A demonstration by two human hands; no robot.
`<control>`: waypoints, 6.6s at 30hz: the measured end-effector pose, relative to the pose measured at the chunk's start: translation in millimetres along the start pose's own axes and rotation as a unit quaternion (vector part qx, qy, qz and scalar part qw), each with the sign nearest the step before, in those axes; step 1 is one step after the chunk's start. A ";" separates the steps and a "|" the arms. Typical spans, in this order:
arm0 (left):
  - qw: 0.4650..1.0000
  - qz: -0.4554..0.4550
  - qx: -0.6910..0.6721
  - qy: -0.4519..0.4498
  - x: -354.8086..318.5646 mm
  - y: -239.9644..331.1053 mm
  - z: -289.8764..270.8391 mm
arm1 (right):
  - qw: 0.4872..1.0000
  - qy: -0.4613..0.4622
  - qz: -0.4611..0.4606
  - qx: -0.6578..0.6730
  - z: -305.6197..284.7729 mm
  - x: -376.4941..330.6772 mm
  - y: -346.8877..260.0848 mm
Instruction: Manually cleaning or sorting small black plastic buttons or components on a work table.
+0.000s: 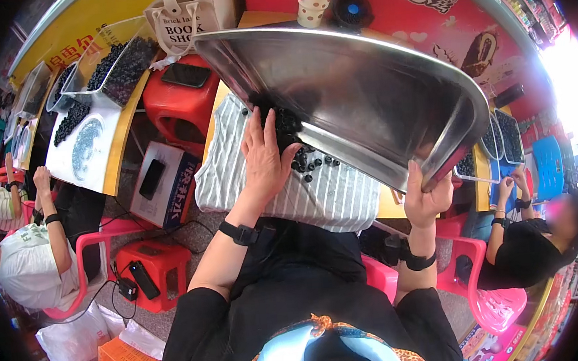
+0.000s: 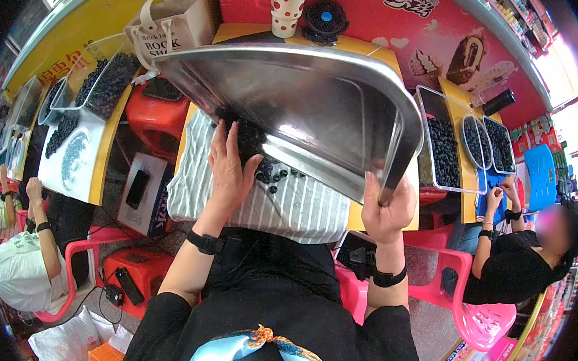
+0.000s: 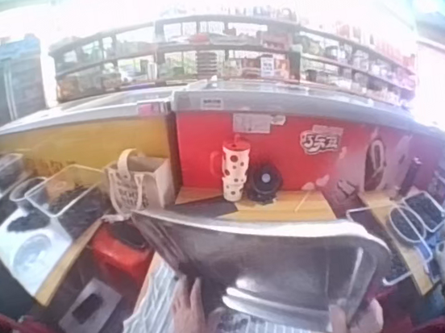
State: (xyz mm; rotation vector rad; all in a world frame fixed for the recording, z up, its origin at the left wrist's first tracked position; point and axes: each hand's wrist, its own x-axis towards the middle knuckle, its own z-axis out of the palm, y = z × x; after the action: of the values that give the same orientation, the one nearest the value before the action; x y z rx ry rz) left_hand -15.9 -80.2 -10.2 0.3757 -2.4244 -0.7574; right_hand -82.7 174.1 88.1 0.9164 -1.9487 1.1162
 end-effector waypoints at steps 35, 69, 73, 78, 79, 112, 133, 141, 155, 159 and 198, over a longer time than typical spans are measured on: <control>0.994 -0.025 -0.043 0.097 -3.9 -18.4 8.1 | 0.995 0.036 0.041 -0.084 -21.5 -1.9 -11.0; 0.995 0.017 -0.083 0.058 -27.5 -33.6 -46.2 | 0.711 -0.094 0.601 0.353 172.3 40.1 138.9; 0.998 0.023 -0.066 -0.011 -33.8 -25.0 -58.2 | 0.826 -0.124 0.494 0.240 176.2 27.8 147.9; 0.998 0.037 -0.026 -0.038 -39.7 -23.9 -61.2 | 0.959 -0.155 0.200 -0.127 158.8 31.4 109.7; 0.998 0.041 -0.020 -0.035 -39.0 -23.5 -61.1 | 0.963 -0.174 0.173 -0.111 145.1 34.9 94.0; 0.967 -0.031 0.057 -0.248 69.5 -86.6 -45.7 | 0.894 -0.390 0.102 -0.196 68.6 -36.6 84.5; 0.964 -0.049 0.156 -0.210 82.0 -92.3 -32.1 | 0.873 -0.412 0.096 -0.243 78.4 -26.9 90.3; 0.997 -0.006 0.007 -0.071 42.2 -87.5 -72.3 | 0.875 -0.392 0.086 -0.270 75.1 -34.8 92.0; 0.996 0.056 0.060 -0.020 -38.6 -21.3 -45.6 | 0.929 -0.316 0.187 0.043 48.4 -51.8 7.2; 0.990 -0.040 -0.125 -0.043 -41.2 -22.8 -40.9 | 0.929 -0.325 0.168 0.053 63.3 -52.5 5.1; 0.586 -0.386 -0.705 -0.108 -2.9 -30.3 -52.0 | 0.882 -0.317 0.307 0.164 92.3 -36.7 52.3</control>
State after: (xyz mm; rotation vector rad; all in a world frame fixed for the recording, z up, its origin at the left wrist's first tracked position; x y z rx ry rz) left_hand 20.2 -125.8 6.0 0.6108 -0.9316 -2.8137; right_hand -128.4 119.6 1.2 0.9386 -2.7685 1.7003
